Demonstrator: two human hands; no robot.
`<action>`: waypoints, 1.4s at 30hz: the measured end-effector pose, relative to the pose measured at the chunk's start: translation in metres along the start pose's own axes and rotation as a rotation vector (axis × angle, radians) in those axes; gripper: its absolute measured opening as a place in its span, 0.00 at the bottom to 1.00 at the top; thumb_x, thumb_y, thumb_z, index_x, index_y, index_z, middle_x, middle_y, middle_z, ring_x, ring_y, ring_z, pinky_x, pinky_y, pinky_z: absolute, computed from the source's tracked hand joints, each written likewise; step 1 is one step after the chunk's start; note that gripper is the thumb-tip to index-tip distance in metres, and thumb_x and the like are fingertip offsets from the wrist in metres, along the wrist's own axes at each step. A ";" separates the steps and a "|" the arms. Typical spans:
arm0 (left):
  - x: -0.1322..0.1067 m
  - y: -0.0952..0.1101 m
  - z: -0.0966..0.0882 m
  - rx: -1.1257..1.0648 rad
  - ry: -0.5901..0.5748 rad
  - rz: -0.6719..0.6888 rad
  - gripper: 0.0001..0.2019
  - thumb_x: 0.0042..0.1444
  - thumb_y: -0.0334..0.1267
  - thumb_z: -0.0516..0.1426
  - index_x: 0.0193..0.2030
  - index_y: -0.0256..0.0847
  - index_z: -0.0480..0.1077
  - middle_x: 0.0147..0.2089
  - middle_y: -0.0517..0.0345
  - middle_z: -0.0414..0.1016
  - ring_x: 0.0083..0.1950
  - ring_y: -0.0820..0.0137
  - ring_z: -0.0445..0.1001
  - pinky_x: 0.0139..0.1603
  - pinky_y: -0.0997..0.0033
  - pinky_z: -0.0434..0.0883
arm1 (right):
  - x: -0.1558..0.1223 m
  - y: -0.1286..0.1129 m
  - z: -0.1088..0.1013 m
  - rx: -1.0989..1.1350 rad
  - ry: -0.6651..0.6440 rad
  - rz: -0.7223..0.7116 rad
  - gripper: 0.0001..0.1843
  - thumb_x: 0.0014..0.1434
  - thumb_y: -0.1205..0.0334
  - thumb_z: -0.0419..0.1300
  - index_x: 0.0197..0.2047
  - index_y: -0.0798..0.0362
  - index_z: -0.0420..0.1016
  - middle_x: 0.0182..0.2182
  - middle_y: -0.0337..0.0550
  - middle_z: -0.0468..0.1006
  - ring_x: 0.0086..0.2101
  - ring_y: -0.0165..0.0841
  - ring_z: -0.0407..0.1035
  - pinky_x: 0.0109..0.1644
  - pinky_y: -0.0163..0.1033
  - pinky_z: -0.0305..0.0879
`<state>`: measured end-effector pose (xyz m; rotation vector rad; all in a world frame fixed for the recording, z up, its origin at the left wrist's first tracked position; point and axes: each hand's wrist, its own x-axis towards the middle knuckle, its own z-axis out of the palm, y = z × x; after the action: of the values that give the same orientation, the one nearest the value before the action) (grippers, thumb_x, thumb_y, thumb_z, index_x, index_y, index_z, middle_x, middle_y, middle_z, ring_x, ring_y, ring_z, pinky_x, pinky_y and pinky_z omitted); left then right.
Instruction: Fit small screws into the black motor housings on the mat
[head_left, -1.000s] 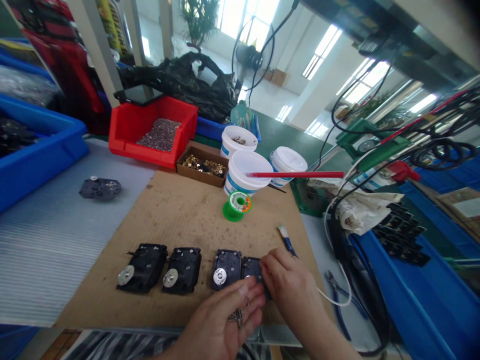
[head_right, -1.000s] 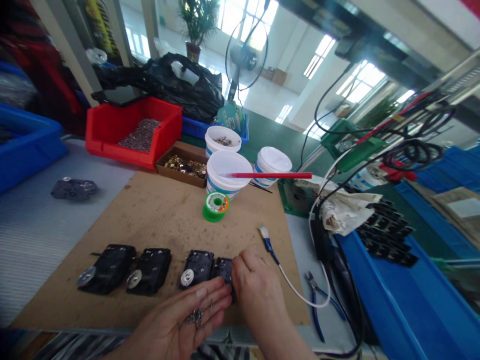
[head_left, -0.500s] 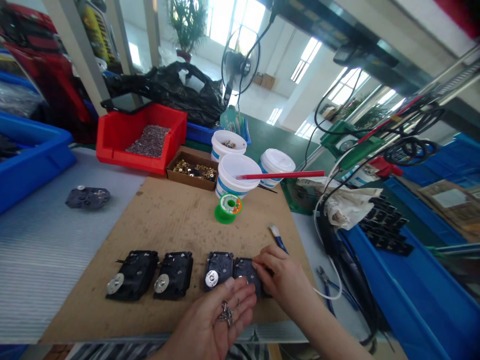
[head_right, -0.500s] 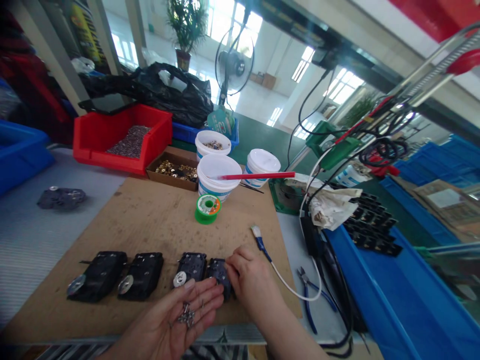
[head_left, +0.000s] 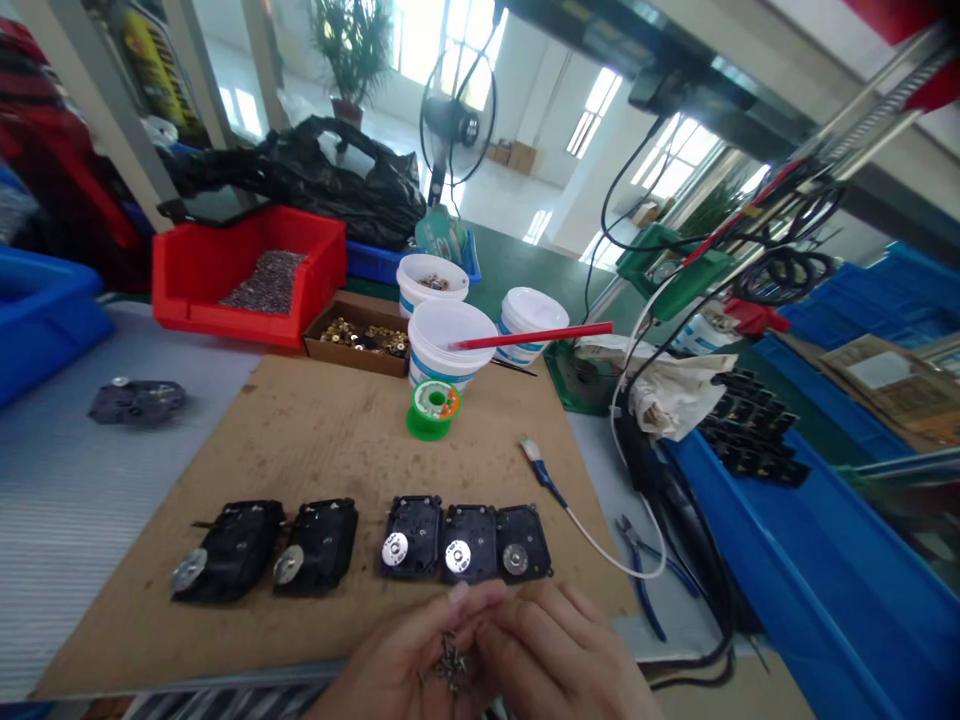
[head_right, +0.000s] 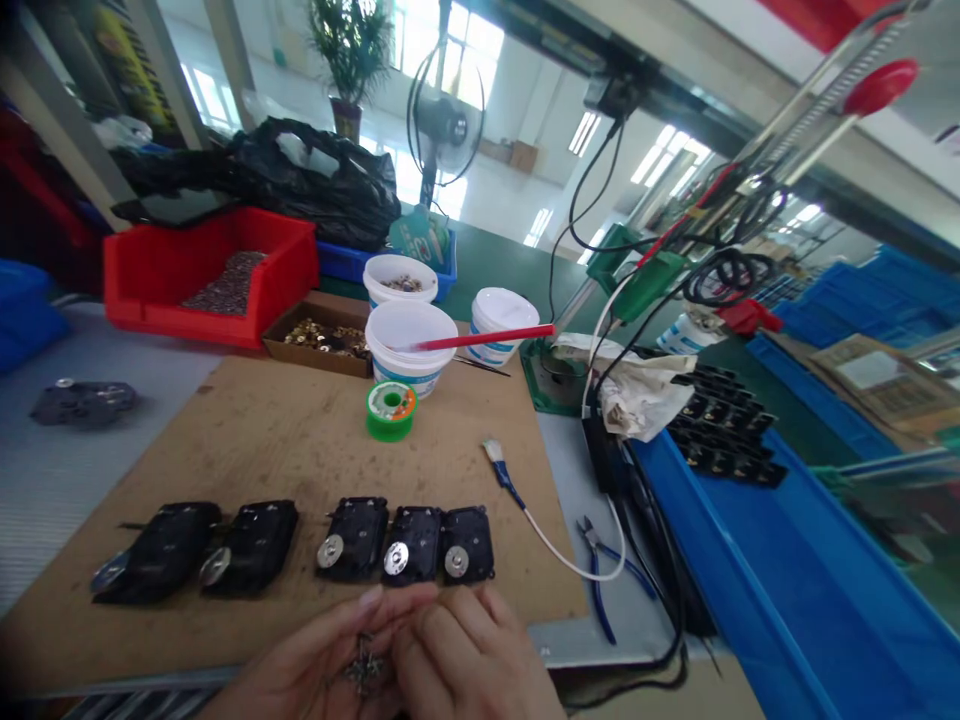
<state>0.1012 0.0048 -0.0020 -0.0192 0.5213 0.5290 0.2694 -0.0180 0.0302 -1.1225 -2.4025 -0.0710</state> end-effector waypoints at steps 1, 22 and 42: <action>0.002 -0.001 0.001 0.001 -0.007 -0.009 0.14 0.59 0.39 0.60 0.47 0.32 0.78 0.47 0.48 0.82 0.47 0.68 0.77 0.52 0.70 0.70 | -0.002 0.005 -0.001 0.059 -0.016 0.035 0.18 0.71 0.68 0.46 0.32 0.55 0.72 0.26 0.40 0.75 0.27 0.31 0.68 0.30 0.37 0.60; 0.035 -0.006 0.034 -0.071 0.239 -0.013 0.17 0.65 0.30 0.49 0.58 0.26 0.65 0.52 0.38 0.80 0.53 0.60 0.78 0.62 0.59 0.65 | 0.006 0.090 0.017 -0.066 -0.254 0.149 0.06 0.57 0.74 0.65 0.36 0.55 0.76 0.32 0.41 0.74 0.34 0.37 0.65 0.39 0.41 0.59; 0.040 -0.004 0.035 0.049 0.203 -0.022 0.25 0.68 0.39 0.43 0.65 0.22 0.57 0.65 0.30 0.65 0.63 0.58 0.69 0.64 0.61 0.61 | 0.003 0.085 0.031 -0.076 -0.192 0.162 0.10 0.61 0.75 0.59 0.30 0.54 0.73 0.29 0.41 0.72 0.32 0.35 0.66 0.39 0.38 0.66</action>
<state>0.1497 0.0255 0.0088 -0.0321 0.7317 0.4949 0.3181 0.0482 -0.0084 -1.4133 -2.4817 0.0001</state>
